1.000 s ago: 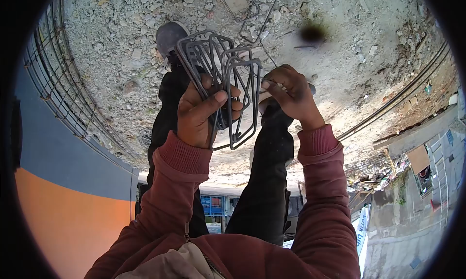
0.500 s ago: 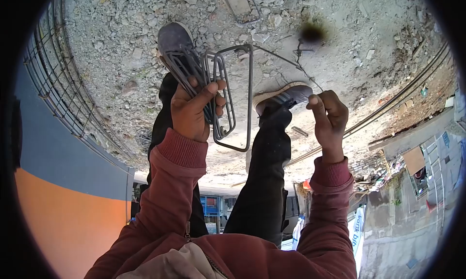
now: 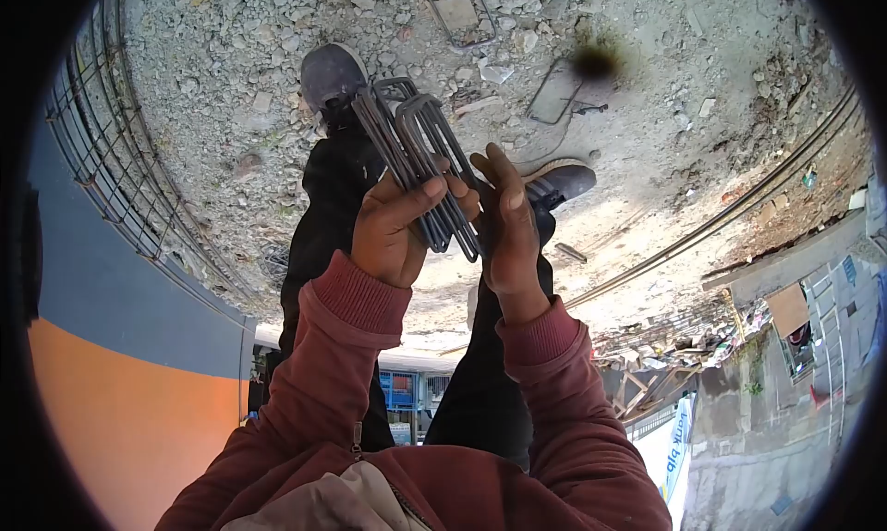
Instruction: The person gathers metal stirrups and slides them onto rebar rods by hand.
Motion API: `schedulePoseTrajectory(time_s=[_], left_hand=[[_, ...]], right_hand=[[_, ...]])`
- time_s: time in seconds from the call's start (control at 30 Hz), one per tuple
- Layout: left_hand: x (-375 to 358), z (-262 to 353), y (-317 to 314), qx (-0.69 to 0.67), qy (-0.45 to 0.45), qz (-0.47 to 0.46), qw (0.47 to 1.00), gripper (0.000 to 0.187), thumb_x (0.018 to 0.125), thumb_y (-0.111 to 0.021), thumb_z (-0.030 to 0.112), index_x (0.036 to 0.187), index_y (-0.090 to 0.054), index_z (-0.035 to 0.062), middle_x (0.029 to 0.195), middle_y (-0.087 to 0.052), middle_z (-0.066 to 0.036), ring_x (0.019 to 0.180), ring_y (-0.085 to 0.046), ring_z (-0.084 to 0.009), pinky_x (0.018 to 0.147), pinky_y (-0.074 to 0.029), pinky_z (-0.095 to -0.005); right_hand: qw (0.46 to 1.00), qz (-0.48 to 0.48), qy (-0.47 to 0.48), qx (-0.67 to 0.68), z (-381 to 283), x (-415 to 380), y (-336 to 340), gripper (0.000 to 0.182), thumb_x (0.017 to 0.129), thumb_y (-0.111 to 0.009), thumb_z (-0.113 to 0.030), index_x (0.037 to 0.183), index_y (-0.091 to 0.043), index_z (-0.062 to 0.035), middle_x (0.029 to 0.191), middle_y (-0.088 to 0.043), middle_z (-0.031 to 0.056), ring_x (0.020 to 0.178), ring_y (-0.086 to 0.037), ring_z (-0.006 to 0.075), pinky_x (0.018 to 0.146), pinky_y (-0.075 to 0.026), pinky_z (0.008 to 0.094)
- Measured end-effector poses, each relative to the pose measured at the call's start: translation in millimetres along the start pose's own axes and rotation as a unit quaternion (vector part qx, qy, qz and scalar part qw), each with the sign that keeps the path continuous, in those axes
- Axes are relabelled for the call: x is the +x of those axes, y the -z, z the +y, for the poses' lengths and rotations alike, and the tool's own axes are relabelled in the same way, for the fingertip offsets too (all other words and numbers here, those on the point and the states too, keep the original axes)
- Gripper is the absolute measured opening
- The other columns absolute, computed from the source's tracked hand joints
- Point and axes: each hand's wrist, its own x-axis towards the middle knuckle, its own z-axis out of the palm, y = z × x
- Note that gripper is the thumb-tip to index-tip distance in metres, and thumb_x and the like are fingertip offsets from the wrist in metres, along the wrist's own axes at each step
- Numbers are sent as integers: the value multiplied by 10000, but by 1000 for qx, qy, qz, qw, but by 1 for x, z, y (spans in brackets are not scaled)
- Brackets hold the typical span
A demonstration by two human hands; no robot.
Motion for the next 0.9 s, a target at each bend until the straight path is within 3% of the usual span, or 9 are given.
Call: schedulePoseTrajectory(time_s=[0.1,0.2,0.33,0.4,0.5,0.6,0.73,0.8,0.9], left_hand=[[-3,7,-2,-51,59,-53,996,183,762,-618,106,884,-565,-20,929,-591,-143,941,-560,-236,857,-444,-418],[-4,10,-8,24,-24,-83,996,195,740,-653,110,894,-615,-4,912,-609,-132,850,-582,-198,791,-446,-283],[-1,13,1,-24,-113,-155,981,129,807,-560,122,830,-599,0,973,-581,-180,989,-549,-300,868,-435,-489],[1,14,5,-106,-94,-200,969,189,841,-502,102,1021,-536,53,958,-593,-153,989,-554,-289,855,-449,-492],[-5,22,-2,-160,-63,-144,975,256,852,-482,79,1103,-463,127,926,-604,-117,914,-593,-255,842,-463,-480],[-3,19,-7,-182,-86,-87,976,284,812,-523,20,1085,-476,83,875,-610,-125,816,-612,-245,749,-499,-434],[-3,23,-6,-165,-89,-68,980,264,806,-525,2,1052,-494,92,868,-610,-121,797,-609,-223,745,-479,-422],[-2,27,-7,-173,-95,-69,978,273,800,-524,-12,1047,-498,100,862,-610,-114,790,-602,-219,742,-473,-417],[-2,36,-11,-196,-90,-70,974,280,792,-527,-24,1038,-502,104,855,-610,-104,783,-593,-212,751,-465,-413]], right_hand=[[998,-9,-8,-68,-8,1,-13,658,851,-435,-429,1239,-322,90,1079,-513,181,962,-521,202,882,-370,282],[994,-42,28,-102,-15,13,-12,563,864,-413,-418,1107,-484,85,946,-590,148,877,-561,202,839,-398,287],[956,-22,127,-263,-38,71,8,428,857,-481,-363,949,-600,38,883,-615,116,881,-560,186,847,-388,295],[900,89,141,-404,-34,131,16,357,779,-624,-291,969,-587,9,871,-618,118,852,-562,165,742,-444,270],[713,101,332,-610,-1,230,41,344,674,-667,-226,908,-560,3,863,-591,205,748,-577,338,686,-462,380],[672,184,308,-648,15,269,29,288,656,-657,-171,864,-550,-3,826,-589,210,715,-568,355,656,-460,398],[842,23,102,-530,20,234,23,128,687,-517,-62,807,-517,-18,676,-538,100,598,-531,211,587,-472,338],[960,66,-92,-257,13,192,20,78,699,-525,-70,775,-510,-68,625,-454,-25,528,-429,86,571,-451,264],[979,75,-77,-174,0,159,42,76,718,-521,-76,793,-529,-75,622,-442,-33,526,-415,77,600,-456,276]])
